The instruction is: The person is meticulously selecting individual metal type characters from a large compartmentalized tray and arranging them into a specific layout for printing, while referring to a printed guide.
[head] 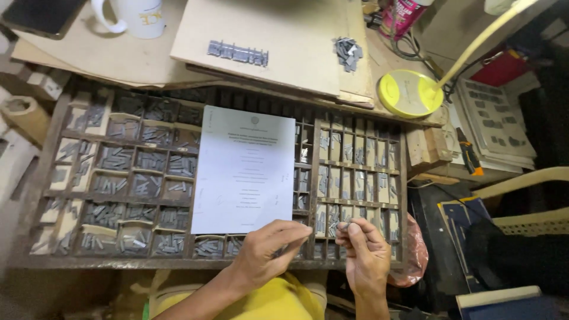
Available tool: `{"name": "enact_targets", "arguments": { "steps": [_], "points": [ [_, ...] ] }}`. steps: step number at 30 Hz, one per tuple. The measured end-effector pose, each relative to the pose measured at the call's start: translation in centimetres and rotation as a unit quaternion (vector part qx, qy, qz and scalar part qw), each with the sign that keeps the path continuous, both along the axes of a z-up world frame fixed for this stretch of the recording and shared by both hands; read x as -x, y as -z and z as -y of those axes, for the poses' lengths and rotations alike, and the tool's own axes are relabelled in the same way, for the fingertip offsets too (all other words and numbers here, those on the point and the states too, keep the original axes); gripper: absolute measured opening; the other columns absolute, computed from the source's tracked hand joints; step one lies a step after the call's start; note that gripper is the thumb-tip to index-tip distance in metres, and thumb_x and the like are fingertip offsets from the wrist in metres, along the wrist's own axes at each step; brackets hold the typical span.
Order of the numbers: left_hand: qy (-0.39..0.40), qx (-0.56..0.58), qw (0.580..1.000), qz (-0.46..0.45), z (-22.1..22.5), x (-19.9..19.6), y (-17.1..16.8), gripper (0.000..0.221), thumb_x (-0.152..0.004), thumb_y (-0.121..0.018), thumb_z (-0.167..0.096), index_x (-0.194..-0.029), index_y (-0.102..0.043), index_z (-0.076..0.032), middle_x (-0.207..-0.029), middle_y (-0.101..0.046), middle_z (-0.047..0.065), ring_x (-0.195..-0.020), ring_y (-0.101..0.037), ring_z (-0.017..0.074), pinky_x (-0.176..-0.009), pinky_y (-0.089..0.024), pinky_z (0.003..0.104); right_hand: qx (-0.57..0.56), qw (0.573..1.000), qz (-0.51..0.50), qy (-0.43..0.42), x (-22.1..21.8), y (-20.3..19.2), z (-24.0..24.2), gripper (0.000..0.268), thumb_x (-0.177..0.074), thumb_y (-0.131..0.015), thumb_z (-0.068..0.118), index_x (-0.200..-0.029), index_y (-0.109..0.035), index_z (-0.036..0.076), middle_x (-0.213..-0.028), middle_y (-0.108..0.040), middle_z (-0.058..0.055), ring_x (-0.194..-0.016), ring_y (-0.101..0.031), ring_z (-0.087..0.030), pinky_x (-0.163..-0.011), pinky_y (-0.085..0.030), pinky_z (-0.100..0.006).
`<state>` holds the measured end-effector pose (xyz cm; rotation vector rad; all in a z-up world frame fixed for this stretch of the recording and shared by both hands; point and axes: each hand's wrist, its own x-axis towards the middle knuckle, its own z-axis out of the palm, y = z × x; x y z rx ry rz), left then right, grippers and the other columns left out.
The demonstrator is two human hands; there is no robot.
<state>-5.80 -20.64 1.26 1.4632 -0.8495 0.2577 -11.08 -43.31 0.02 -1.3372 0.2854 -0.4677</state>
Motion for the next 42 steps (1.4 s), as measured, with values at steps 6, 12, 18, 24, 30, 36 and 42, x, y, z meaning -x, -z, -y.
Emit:
{"name": "enact_targets", "arguments": {
  "steps": [6,12,18,24,30,36,42],
  "points": [
    [-0.012,0.001,0.999,0.038,1.6,-0.1,-0.1,0.04,-0.093,-0.073,0.008,-0.131,-0.063,0.001,-0.113,-0.077,0.021,-0.09,-0.081,0.0256,-0.084,-0.07,0.027,0.047,0.998,0.026,0.025,0.5,-0.8,-2.2,0.03,-0.098,-0.063,0.002,-0.125,-0.065,-0.009,-0.099,-0.076,-0.023,-0.089,-0.075,-0.028,-0.084,-0.065,-0.036],
    [-0.042,-0.002,0.998,0.051,1.6,0.1,-0.2,0.047,-0.091,-0.079,0.006,-0.134,-0.061,-0.001,-0.117,-0.076,0.02,-0.093,-0.081,0.024,-0.085,-0.069,0.028,0.041,0.999,-0.028,0.022,0.9,-0.5,-2.6,0.024,-0.097,-0.066,0.005,-0.116,-0.071,-0.007,-0.091,-0.077,-0.02,-0.081,-0.076,-0.026,-0.08,-0.066,-0.035],
    [-0.054,-0.019,0.998,0.041,1.2,0.1,0.3,0.041,-0.091,-0.079,0.003,-0.129,-0.065,0.0,-0.114,-0.077,0.02,-0.088,-0.082,0.0231,-0.08,-0.07,0.025,0.042,0.998,-0.034,-0.027,1.2,-1.1,-3.4,0.021,-0.099,-0.066,0.014,-0.107,-0.073,-0.004,-0.087,-0.077,-0.014,-0.079,-0.074,-0.022,-0.078,-0.065,-0.032],
    [-0.05,-0.02,0.994,0.095,1.0,-0.1,0.7,0.045,-0.097,-0.073,0.002,-0.14,-0.059,0.0,-0.119,-0.076,0.017,-0.093,-0.081,0.0255,-0.081,-0.069,0.033,0.154,0.986,-0.067,0.0,0.9,-1.4,-4.5,0.021,-0.099,-0.066,0.017,-0.098,-0.077,-0.001,-0.08,-0.074,-0.009,-0.071,-0.063,-0.014,-0.07,-0.054,-0.027],
    [-0.011,-0.101,0.982,0.156,-0.5,-0.2,1.7,0.048,-0.095,-0.072,0.0,-0.14,-0.058,0.001,-0.13,-0.072,0.019,-0.108,-0.078,0.0275,-0.098,-0.063,0.036,-0.115,0.98,-0.163,-0.018,1.4,2.9,-5.0,0.021,-0.093,-0.07,0.012,-0.1,-0.074,-0.007,-0.103,-0.079,-0.022,-0.084,-0.072,-0.026,-0.068,-0.062,-0.037],
    [0.005,-0.136,0.99,0.04,-1.5,-0.1,4.7,0.051,-0.085,-0.062,0.013,-0.132,-0.065,-0.004,-0.12,-0.072,0.012,-0.098,-0.074,0.0237,-0.085,-0.063,0.031,0.345,0.921,-0.171,-0.059,-2.1,-0.8,0.9,0.035,-0.1,-0.054,0.034,-0.079,-0.069,0.009,-0.132,-0.073,-0.02,-0.127,-0.067,-0.031,-0.11,-0.052,-0.05],
    [-0.061,-0.138,0.987,-0.058,-2.9,1.1,9.1,0.048,-0.075,-0.076,0.006,-0.12,-0.076,-0.011,-0.112,-0.081,0.008,-0.098,-0.079,0.0176,-0.098,-0.062,0.024,0.598,0.745,-0.289,0.062,-8.4,2.7,16.4,0.047,-0.101,-0.045,0.01,-0.142,-0.063,0.025,-0.094,-0.053,-0.009,-0.086,-0.058,-0.028,-0.072,-0.047,-0.042]
  ]
}}
